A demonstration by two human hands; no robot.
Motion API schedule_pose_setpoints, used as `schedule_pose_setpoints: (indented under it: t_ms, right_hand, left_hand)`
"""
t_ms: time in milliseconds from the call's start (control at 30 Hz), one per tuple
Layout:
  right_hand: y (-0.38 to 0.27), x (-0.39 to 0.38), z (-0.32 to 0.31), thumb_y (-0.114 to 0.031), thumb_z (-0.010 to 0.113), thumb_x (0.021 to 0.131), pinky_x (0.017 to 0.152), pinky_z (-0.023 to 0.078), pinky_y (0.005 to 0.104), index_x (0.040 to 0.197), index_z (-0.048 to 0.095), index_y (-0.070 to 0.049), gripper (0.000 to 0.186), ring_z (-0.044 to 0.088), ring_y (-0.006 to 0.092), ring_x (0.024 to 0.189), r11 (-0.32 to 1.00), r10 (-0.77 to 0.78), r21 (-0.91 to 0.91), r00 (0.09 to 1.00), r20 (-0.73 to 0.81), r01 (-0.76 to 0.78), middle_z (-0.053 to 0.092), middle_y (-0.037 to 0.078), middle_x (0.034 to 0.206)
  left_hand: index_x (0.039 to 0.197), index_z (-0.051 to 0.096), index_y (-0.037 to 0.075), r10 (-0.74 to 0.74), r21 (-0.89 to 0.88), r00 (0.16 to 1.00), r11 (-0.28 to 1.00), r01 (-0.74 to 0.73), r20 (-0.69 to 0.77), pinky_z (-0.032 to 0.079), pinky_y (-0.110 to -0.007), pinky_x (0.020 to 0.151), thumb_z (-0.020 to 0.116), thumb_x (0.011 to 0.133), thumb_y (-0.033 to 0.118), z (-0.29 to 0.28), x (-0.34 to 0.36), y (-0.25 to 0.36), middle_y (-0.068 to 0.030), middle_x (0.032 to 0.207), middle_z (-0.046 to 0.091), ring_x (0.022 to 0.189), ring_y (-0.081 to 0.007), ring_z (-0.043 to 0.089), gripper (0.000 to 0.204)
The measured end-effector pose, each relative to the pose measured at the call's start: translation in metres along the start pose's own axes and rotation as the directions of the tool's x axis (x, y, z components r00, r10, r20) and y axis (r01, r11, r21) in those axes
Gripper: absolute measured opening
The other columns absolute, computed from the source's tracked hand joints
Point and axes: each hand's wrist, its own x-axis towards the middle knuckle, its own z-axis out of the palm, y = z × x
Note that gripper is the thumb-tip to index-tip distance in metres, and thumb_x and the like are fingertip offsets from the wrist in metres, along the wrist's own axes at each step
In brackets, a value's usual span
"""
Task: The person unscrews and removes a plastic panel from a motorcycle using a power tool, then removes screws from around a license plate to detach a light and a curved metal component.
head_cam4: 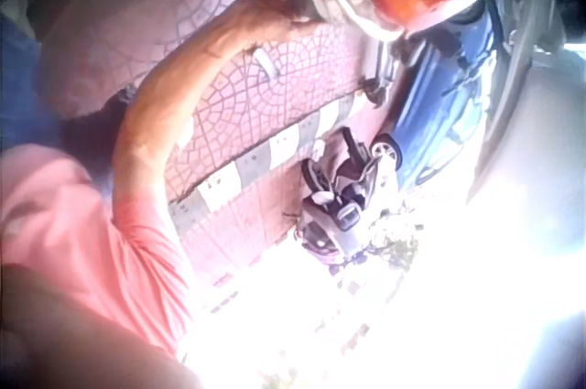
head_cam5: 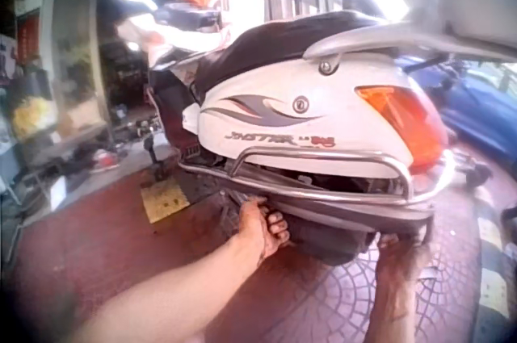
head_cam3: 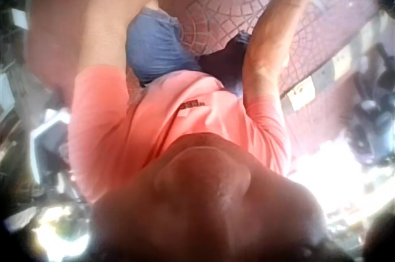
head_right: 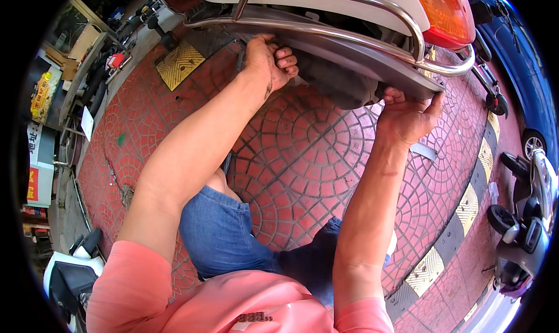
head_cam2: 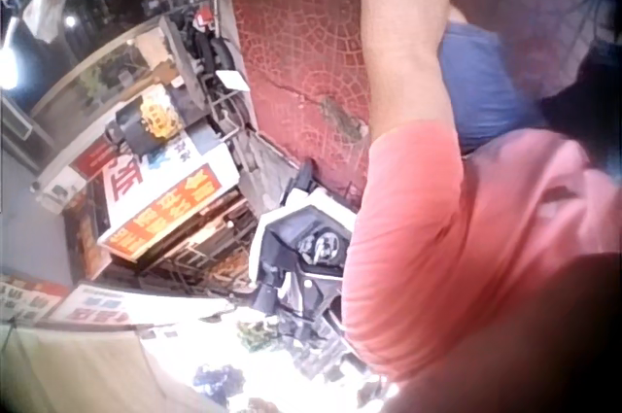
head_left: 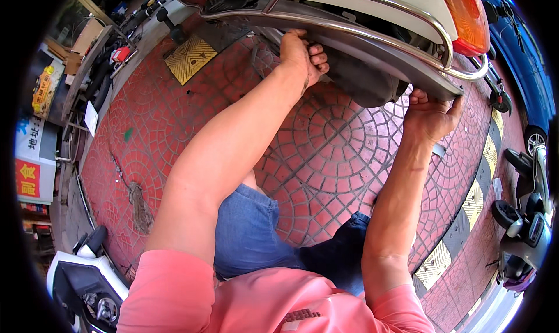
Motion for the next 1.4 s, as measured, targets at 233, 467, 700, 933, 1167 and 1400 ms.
schedule_pose_setpoints:
  t_ms: [233, 467, 700, 933, 1167, 1400]
  right_hand:
    - [-0.002, 0.004, -0.007, -0.056, 0.034, 0.108, 0.058, 0.052, 0.0363, 0.128, 0.058, -0.004, 0.06, 0.064, 0.0268, 0.063, 0.999, -0.049, -0.008, 0.993, 0.105, 0.05, 0.073, 0.015, 0.103]
    - [0.005, 0.003, -0.005, -0.049, 0.041, 0.109, 0.065, 0.054, 0.0347, 0.131, 0.056, -0.007, 0.05, 0.067, 0.0263, 0.072, 0.988, -0.126, -0.067, 0.98, 0.154, 0.138, 0.072, 0.015, 0.111]
    - [0.016, -0.003, 0.012, -0.049, 0.049, 0.109, 0.065, 0.059, 0.0343, 0.141, 0.047, -0.008, 0.052, 0.073, 0.0288, 0.079, 0.964, -0.071, -0.256, 0.997, 0.03, 0.077, 0.063, 0.018, 0.121]
    - [0.018, 0.002, 0.019, -0.048, 0.045, 0.11, 0.074, 0.062, 0.0393, 0.138, 0.05, -0.008, 0.049, 0.073, 0.0332, 0.088, 0.986, 0.063, -0.155, 0.997, 0.053, -0.054, 0.065, 0.02, 0.12]
    - [0.022, 0.002, 0.023, -0.049, 0.047, 0.108, 0.079, 0.062, 0.0405, 0.135, 0.052, -0.008, 0.05, 0.073, 0.0326, 0.094, 0.962, -0.007, -0.27, 0.994, 0.108, 0.036, 0.068, 0.02, 0.116]
    - [0.014, 0.003, 0.024, -0.045, 0.044, 0.11, 0.069, 0.06, 0.0345, 0.139, 0.051, -0.007, 0.048, 0.073, 0.0293, 0.082, 0.925, -0.086, -0.365, 0.994, 0.063, 0.103, 0.067, 0.021, 0.123]
  left_hand:
    - [0.074, 0.031, 0.014, -0.028, -0.082, 1.0, 0.996, 0.028, 0.005, 0.025, -0.034, 0.054, 0.035, 0.108, 0.055, -0.021, 0.011, 0.032, 0.0016, 0.054, 0.029, 0.047, -0.0145, 0.026, 0.053]
    - [0.073, 0.029, 0.015, -0.105, -0.139, 0.993, 0.985, 0.098, -0.045, 0.025, -0.033, 0.055, 0.029, 0.107, 0.067, -0.025, 0.017, 0.024, 0.0026, 0.053, 0.026, 0.047, -0.0138, 0.026, 0.062]
    - [0.084, 0.031, 0.014, -0.011, -0.166, 0.998, 0.986, 0.002, -0.054, 0.024, -0.034, 0.056, 0.024, 0.109, 0.063, -0.02, 0.019, 0.027, 0.0013, 0.056, 0.027, 0.048, -0.0144, 0.025, 0.055]
    - [0.088, 0.032, 0.016, -0.006, -0.142, 1.0, 0.99, 0.005, -0.007, 0.025, -0.035, 0.057, 0.022, 0.109, 0.061, -0.016, 0.021, 0.033, 0.0007, 0.057, 0.028, 0.049, -0.0146, 0.025, 0.051]
    - [0.09, 0.031, 0.016, -0.007, -0.123, 1.0, 0.992, 0.007, -0.001, 0.026, -0.036, 0.059, 0.021, 0.11, 0.06, -0.018, 0.027, 0.036, 0.0004, 0.058, 0.027, 0.05, -0.0152, 0.024, 0.049]
    - [0.092, 0.032, 0.017, -0.019, -0.097, 1.0, 0.995, 0.019, -0.005, 0.026, -0.036, 0.06, 0.021, 0.109, 0.061, -0.012, 0.024, 0.03, 0.0002, 0.06, 0.027, 0.052, -0.0147, 0.025, 0.049]
